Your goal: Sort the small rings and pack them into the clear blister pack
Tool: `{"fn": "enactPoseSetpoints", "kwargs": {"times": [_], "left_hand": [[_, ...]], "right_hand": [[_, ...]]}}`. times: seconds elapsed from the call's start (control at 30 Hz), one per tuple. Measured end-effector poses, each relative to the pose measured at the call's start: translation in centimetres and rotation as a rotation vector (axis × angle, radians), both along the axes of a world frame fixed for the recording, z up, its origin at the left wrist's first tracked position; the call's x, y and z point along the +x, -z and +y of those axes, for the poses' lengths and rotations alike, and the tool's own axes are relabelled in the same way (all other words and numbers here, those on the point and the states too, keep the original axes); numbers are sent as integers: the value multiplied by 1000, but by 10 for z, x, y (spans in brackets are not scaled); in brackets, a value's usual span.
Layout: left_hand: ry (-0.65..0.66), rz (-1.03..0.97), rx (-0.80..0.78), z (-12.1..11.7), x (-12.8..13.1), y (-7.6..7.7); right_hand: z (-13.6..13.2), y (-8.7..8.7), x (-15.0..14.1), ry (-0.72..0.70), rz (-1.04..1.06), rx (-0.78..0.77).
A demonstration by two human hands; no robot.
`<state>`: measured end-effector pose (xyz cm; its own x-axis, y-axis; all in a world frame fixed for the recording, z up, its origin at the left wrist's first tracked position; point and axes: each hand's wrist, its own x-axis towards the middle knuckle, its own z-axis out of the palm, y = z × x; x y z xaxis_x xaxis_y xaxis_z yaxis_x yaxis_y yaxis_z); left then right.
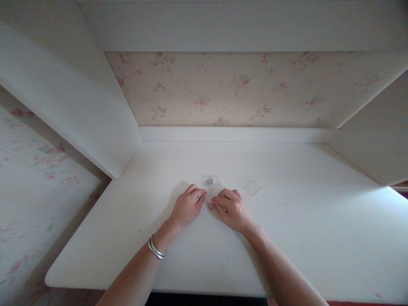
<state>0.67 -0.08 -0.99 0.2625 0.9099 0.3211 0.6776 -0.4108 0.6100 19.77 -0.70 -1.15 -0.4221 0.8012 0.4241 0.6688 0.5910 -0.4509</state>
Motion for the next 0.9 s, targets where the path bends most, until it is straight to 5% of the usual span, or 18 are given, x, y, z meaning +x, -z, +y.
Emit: {"fn": "enactPoseSetpoints", "kwargs": {"times": [0.17, 0.33, 0.9], "left_hand": [[123, 138, -42, -8, 3, -2], [206, 219, -62, -14, 6, -3], [212, 183, -87, -13, 5, -2]], "right_hand": [[10, 9, -1, 190, 91, 59], [20, 8, -9, 222, 90, 105], [23, 10, 2, 329, 185, 81]]}}
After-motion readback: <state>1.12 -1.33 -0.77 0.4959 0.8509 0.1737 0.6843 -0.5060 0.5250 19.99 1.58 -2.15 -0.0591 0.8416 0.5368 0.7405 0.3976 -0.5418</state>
